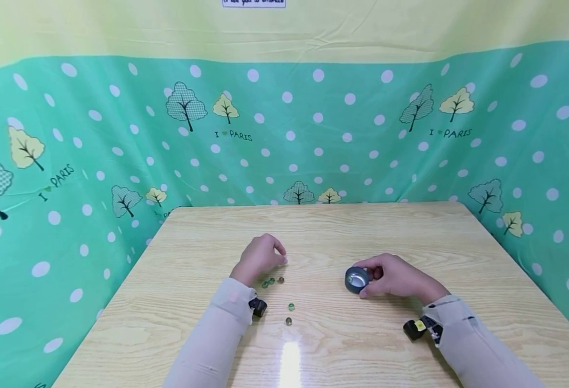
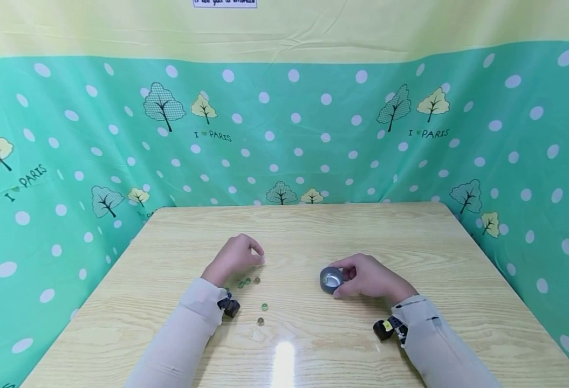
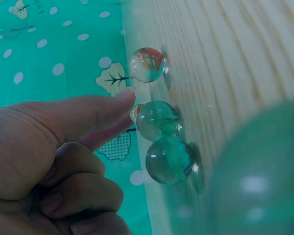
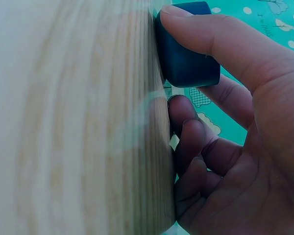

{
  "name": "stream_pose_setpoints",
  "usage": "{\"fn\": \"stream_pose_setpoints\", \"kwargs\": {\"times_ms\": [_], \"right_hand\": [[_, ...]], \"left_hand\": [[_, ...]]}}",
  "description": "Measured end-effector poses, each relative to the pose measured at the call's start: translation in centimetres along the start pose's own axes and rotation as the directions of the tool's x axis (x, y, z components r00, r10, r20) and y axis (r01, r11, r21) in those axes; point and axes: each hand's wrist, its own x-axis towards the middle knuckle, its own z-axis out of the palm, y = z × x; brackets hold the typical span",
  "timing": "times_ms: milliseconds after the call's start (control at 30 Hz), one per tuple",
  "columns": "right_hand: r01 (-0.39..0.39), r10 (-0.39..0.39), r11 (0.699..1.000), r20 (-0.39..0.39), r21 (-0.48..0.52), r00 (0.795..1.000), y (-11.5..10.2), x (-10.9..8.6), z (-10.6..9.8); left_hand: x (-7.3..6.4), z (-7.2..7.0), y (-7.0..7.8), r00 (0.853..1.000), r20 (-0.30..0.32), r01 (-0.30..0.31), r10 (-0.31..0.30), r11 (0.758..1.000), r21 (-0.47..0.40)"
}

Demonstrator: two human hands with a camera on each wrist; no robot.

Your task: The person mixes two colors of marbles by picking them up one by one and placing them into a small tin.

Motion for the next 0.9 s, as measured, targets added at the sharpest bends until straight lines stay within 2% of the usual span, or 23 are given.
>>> {"fn": "stream_pose_setpoints", "kwargs": {"times_ms": [467,900], "right_hand": [[0.013,-0.013,1.0,0.002,-0.008,1.0,0.12,0.12,-0.05],[0.015,-0.015,1.0,0.004,0.0,1.0,0.28,-0.02,-0.07]], "left_hand": [[0.05,0.07,0.07,1.0,0.003,0.027,-0.027,0.998,0.05],[0.23,0.53,-0.25,0.999,-0.01,0.033,-0.032,0.998,0.058]]}}
